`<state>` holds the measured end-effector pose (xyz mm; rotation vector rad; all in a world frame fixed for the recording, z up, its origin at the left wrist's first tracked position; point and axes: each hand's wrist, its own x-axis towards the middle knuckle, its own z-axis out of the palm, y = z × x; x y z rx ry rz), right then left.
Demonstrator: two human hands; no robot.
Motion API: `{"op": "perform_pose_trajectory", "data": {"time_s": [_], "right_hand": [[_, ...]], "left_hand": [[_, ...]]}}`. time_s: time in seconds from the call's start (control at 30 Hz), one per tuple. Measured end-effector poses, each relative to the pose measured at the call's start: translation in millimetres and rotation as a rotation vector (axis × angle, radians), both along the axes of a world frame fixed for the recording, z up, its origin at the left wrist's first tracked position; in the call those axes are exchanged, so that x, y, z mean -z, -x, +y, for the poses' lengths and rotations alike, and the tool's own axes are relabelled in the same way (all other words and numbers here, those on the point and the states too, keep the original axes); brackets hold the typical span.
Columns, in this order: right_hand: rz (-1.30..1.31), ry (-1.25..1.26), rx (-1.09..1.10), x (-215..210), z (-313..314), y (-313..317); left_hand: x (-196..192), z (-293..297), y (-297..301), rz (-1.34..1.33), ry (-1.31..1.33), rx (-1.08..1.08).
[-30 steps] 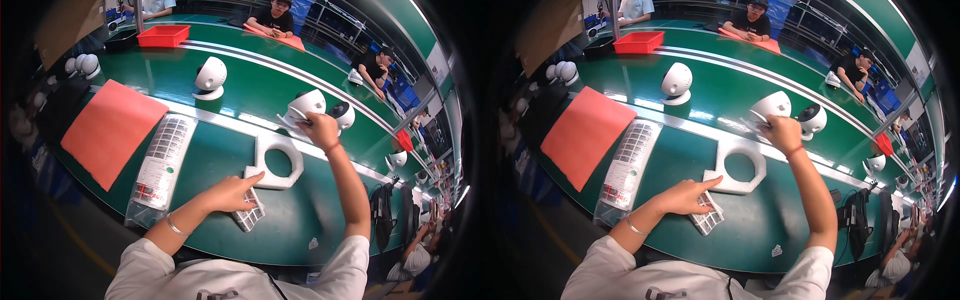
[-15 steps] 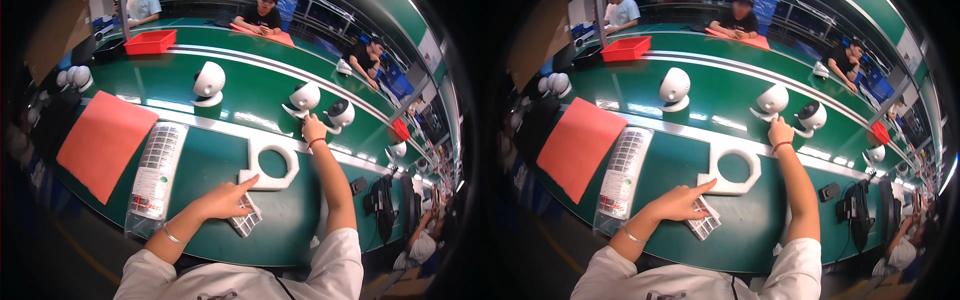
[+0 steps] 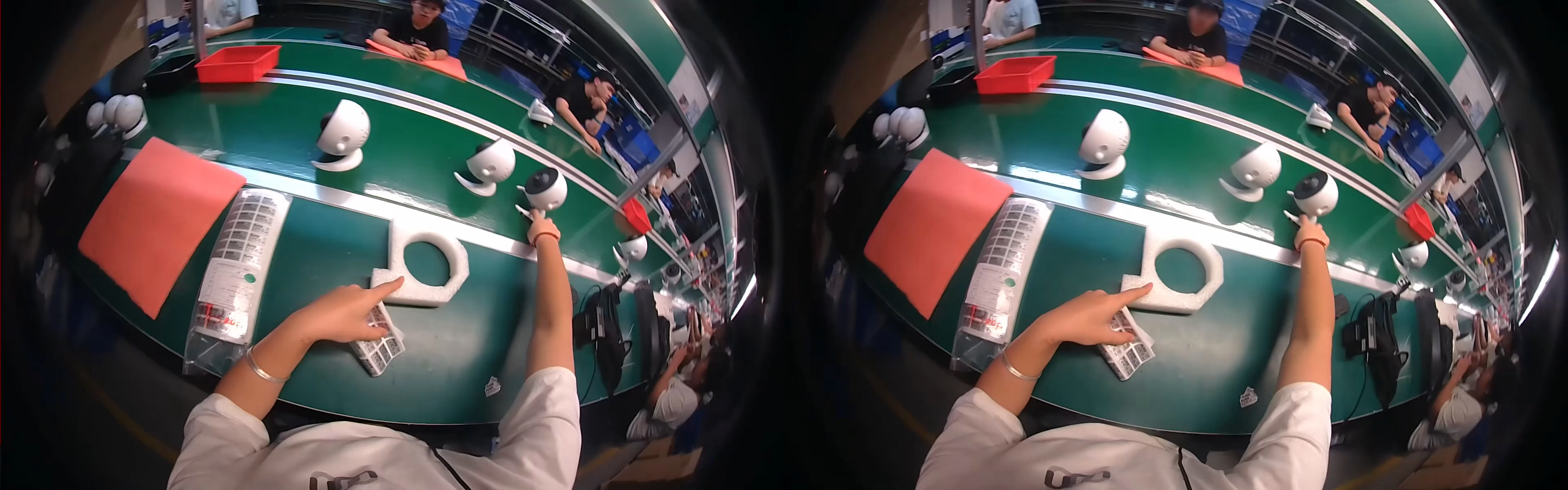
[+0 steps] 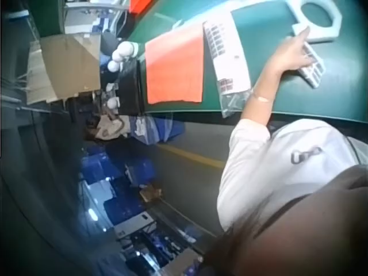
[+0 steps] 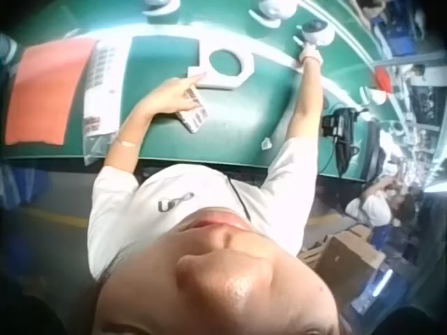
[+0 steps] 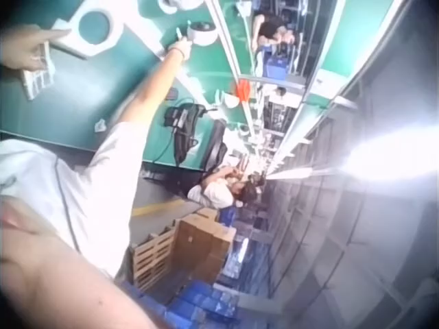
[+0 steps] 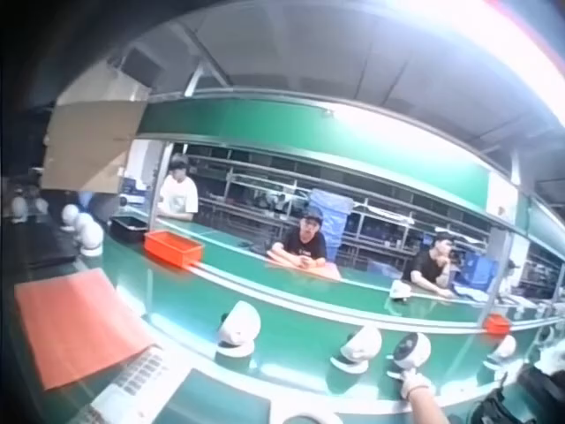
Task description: Applying technical labels to security camera components using tweezers for precision placement.
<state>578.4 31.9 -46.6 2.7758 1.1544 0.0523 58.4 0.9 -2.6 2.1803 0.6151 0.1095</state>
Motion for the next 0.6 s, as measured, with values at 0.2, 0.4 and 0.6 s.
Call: {"op": "perform_pose_trajectory", "data": {"time_s": [0.2, 0.4, 0.6], "right_hand": [[-0.121, 0.036, -0.07, -2.1, -10.8, -1.9], [-0.335, -0.298, -0.194, -14.9, -52.5, 15.3], [-0.271, -0.597, -0.448, -86.9, -96.6, 52.4]], "left_hand": [[10.5, 0.9, 0.3, -0.075, -0.034, 0.013], [11.0, 1.9, 2.9, -0.07, -0.056, 0.024], [10.3, 4.1, -0.4, -0.073, -0.019, -0.025]]}}
